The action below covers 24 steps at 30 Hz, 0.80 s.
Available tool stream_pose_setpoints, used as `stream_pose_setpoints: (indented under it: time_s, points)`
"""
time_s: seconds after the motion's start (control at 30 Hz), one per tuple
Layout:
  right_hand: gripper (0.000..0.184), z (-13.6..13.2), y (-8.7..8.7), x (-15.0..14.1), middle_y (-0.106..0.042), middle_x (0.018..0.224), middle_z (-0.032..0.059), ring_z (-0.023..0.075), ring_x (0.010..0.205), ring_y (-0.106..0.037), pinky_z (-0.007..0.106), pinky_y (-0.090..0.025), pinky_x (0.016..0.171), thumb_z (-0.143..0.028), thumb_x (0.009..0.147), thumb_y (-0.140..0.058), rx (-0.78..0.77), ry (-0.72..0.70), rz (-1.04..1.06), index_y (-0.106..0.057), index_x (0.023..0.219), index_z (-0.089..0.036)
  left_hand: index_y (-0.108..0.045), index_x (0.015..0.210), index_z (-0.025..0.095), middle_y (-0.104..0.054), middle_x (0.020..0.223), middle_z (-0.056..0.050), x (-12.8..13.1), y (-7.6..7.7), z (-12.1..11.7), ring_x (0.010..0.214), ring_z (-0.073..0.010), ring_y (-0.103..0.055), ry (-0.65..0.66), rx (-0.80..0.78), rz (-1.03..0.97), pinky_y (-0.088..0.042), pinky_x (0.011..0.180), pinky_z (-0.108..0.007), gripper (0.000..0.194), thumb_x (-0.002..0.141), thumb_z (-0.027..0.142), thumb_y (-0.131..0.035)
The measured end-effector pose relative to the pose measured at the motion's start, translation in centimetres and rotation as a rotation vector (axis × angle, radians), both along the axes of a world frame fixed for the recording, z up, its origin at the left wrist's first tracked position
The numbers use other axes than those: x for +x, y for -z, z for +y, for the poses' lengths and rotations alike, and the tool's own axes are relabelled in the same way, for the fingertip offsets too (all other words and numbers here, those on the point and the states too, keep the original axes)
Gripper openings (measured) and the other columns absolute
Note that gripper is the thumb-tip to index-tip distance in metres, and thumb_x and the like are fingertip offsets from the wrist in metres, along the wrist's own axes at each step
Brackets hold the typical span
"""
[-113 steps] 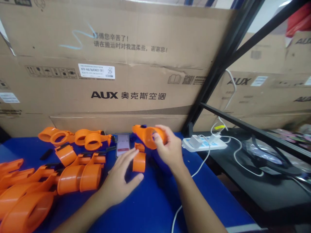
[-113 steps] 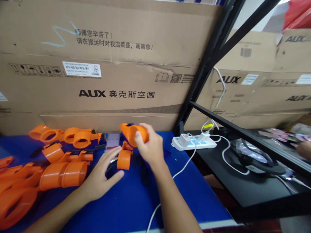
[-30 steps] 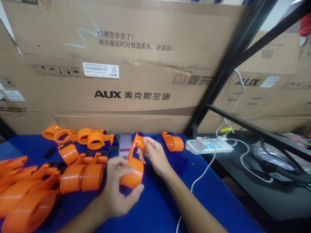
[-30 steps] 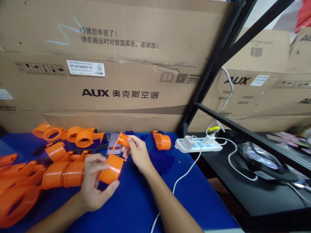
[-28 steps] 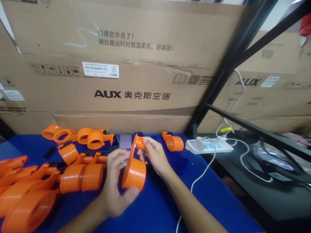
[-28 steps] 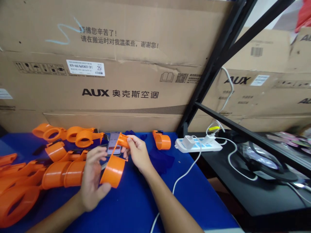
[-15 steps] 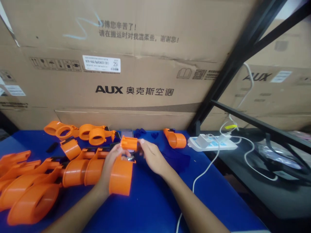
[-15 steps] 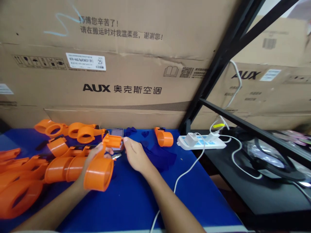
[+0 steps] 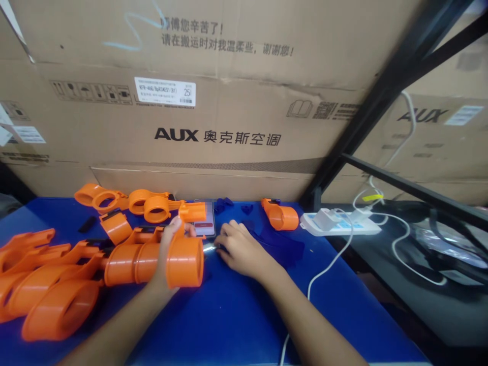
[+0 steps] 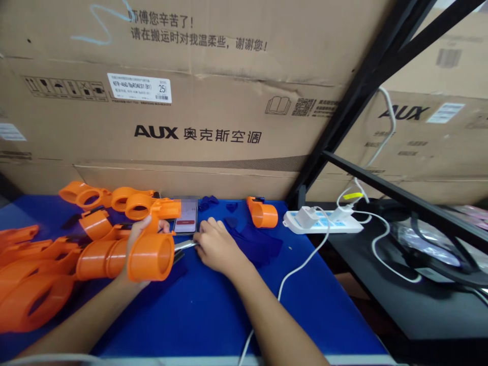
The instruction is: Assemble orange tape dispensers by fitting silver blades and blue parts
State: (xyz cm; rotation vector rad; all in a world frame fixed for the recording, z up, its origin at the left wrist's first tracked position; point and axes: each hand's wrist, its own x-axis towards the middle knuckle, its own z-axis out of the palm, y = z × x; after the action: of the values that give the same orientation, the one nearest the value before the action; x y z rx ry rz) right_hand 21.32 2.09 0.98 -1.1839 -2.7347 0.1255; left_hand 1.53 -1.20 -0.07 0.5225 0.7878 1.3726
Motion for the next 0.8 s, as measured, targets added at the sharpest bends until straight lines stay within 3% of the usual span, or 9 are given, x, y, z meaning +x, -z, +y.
stream_pose_setpoints:
  time_s: [0.1,0.2,0.33,0.43,0.53,0.63,0.73,0.8]
  points:
    - [0.018,0.2,-0.1,0.2,-0.059,0.105,0.0109,0.0246,0.099,-0.048,0.036,-0.034,0.082,-0.024,0.097,-0.062,0.023,0.016,-0.020,-0.075,0.109,-0.019,-0.060,0.073,0.016,-0.058,0.057,0.001,0.4,0.1,-0.2,0.042,-0.0091,-0.048,-0.018,0.003,0.055,-0.039,0.044,-0.021,0.050,0.082,0.064,-0.070]
    - [0.018,0.3,-0.1,0.2,-0.060,0.103,0.0111,0.0242,0.097,-0.049,0.036,-0.033,0.081,-0.025,0.100,-0.058,0.034,0.010,-0.034,-0.075,0.103,-0.019,-0.057,0.071,0.017,-0.057,0.056,0.002,0.9,0.0,-0.2,0.043,-0.0091,-0.050,-0.041,0.001,0.042,-0.040,0.045,-0.020,0.047,0.078,0.058,-0.077]
    - [0.020,0.3,-0.2,0.3,-0.061,0.101,0.0110,0.0235,0.095,-0.050,0.036,-0.034,0.080,-0.023,0.100,-0.054,0.067,0.010,-0.013,-0.073,0.095,-0.018,-0.055,0.077,0.018,-0.061,0.062,0.003,1.5,-0.3,-0.2,0.045,-0.0090,-0.053,-0.076,-0.050,-0.075,-0.044,0.045,-0.019,0.040,0.075,0.046,-0.083]
    - [0.012,0.6,-0.5,1.1,-0.062,0.101,0.0099,0.0230,0.093,-0.052,0.036,-0.037,0.082,-0.019,0.094,-0.058,0.086,0.038,0.085,-0.068,0.089,-0.018,-0.058,0.087,0.018,-0.064,0.070,0.003,1.7,-0.4,-0.2,0.053,-0.0097,-0.061,-0.176,-0.146,-0.198,-0.051,0.051,-0.018,0.031,0.077,0.033,-0.084]
    - [0.009,1.1,-1.1,2.2,-0.064,0.092,0.0068,0.0215,0.086,-0.056,0.034,-0.041,0.079,-0.017,0.091,-0.057,0.069,0.115,0.307,-0.061,0.083,-0.019,-0.060,0.096,0.019,-0.067,0.078,0.001,2.0,-0.4,-0.3,0.061,-0.0101,-0.067,-0.238,-0.209,-0.261,-0.056,0.058,-0.017,0.028,0.080,0.023,-0.082]
    - [0.013,1.3,-1.5,2.9,-0.068,0.082,0.0031,0.0189,0.074,-0.061,0.031,-0.045,0.071,-0.024,0.099,-0.050,-0.056,0.193,0.683,-0.056,0.087,-0.022,-0.062,0.101,0.019,-0.069,0.082,0.001,2.3,-0.4,-0.4,0.064,-0.0105,-0.069,-0.270,-0.238,-0.283,-0.058,0.058,-0.017,0.026,0.082,0.020,-0.081]
    - [0.019,1.3,-1.7,2.8,-0.071,0.078,0.0023,0.0182,0.070,-0.066,0.031,-0.050,0.069,-0.036,0.104,-0.048,-0.217,0.184,1.006,-0.055,0.092,-0.023,-0.063,0.100,0.019,-0.069,0.083,0.000,2.4,-0.2,-0.4,0.065,-0.0108,-0.070,-0.265,-0.229,-0.257,-0.058,0.059,-0.018,0.022,0.084,0.021,-0.079]
    - [0.021,1.2,-1.7,2.4,-0.070,0.075,0.0020,0.0178,0.068,-0.066,0.031,-0.051,0.069,-0.039,0.103,-0.053,-0.277,0.159,1.088,-0.056,0.092,-0.022,-0.063,0.095,0.018,-0.067,0.079,0.001,2.4,0.1,-0.5,0.063,-0.0107,-0.069,-0.232,-0.167,-0.198,-0.057,0.057,-0.017,0.020,0.084,0.022,-0.079]
